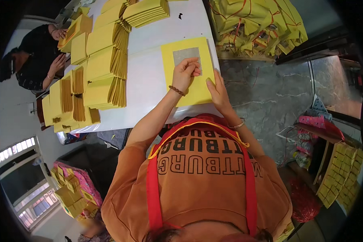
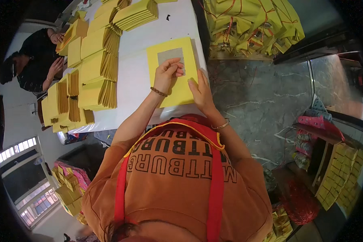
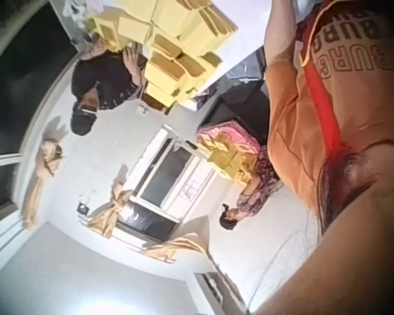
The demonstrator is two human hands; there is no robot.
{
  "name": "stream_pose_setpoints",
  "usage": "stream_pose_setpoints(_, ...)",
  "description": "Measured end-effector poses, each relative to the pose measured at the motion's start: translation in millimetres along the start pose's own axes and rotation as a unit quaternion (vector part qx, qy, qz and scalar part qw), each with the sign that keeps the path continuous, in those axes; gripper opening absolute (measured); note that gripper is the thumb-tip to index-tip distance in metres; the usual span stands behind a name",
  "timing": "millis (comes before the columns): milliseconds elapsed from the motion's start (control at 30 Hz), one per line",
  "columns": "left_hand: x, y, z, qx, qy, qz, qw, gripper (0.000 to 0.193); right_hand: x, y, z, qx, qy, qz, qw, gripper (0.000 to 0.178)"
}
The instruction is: Manually folding yellow papers with silver foil centers in a production environment.
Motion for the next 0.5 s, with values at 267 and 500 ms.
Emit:
stream_pose_setpoints(267, -4.9, 1.1, -1.5, 0.022, -0.055, -0.034, 0.998, 0.022, 1.2, -6.1, 26.5, 0.090, -0.135, 0.003, 0.987, 0.068)
stream_pose_setpoints(500, -14.2, -1.2, -7.3, -0.006, 0.014, -0.048, 0.999, 0.027, -4.1, -5.0, 41.4, 0.103, -0.197, 0.072, 0.972, 0.072)
Point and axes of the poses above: each hand's wrist, its own y-axis towards the middle knuckle, its own x-axis out of the back of the hand, z = x × y, the point moved 1 cm from there along y, towards the middle knuckle, and after that the axes turned 4 degrees about -y, right-handed, at the moved point
